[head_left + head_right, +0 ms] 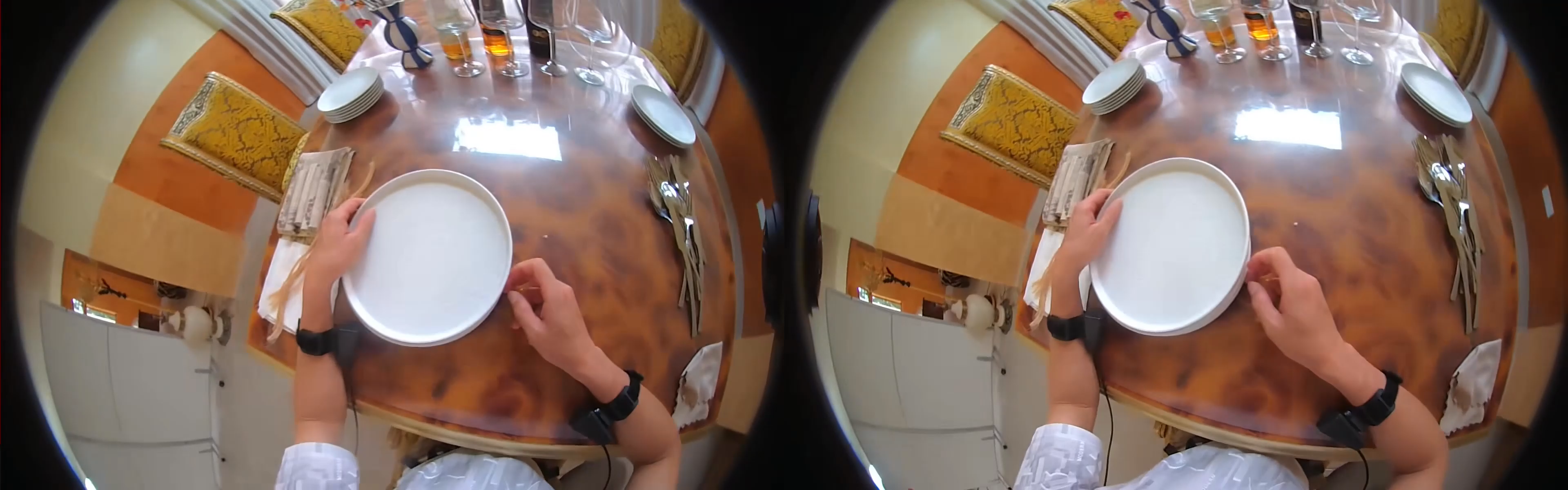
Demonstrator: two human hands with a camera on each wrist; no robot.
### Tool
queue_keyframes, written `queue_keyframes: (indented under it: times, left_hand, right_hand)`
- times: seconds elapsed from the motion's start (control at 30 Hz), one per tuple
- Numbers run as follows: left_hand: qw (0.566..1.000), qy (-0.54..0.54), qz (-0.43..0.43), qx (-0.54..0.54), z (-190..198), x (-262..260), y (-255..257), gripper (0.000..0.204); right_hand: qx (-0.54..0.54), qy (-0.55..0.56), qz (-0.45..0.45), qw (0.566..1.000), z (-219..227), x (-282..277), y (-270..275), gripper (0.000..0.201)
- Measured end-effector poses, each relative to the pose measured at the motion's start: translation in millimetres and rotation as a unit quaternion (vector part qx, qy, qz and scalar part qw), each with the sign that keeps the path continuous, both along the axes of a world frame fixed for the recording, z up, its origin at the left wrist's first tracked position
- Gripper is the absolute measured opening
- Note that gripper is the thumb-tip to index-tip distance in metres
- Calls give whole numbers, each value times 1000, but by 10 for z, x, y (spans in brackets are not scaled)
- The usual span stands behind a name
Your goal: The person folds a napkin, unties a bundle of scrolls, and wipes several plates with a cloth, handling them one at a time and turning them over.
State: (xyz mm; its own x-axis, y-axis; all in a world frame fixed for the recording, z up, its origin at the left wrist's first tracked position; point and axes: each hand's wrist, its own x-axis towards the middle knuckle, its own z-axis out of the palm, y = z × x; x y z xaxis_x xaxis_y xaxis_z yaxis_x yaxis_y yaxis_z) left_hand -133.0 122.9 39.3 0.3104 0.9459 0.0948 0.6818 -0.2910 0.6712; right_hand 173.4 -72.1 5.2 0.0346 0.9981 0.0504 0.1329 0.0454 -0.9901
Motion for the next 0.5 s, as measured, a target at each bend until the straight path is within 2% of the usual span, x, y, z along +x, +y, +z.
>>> queue_keyframes:
  times: [0.03,0.1,0.17,0.2,0.3,0.4,0.5]
  left_hand:
    - [1000,-4,-3,-4,2,6,-6,30]
    - [1000,6,-14,0,42,-4,-18,29]
    - [998,-57,-11,-7,-33,-82,68,29]
    - [996,-88,-9,-8,-63,-130,103,28]
    - [995,-80,41,38,11,-158,140,24]
    - [980,-170,99,37,108,-143,125,20]
    - [961,-218,138,96,103,-290,207,17]
  right_hand:
    - [28,2,-2,1000,-22,-19,21,31]
    - [9,8,-4,1000,40,-5,-2,39]
    - [14,-6,0,1000,57,-14,-1,51]
    - [5,-14,17,1000,63,-2,5,51]
    - [-22,-29,44,998,144,23,7,53]
    - [-30,-30,56,998,146,32,0,57]
    - [25,-99,75,992,85,44,-7,65]
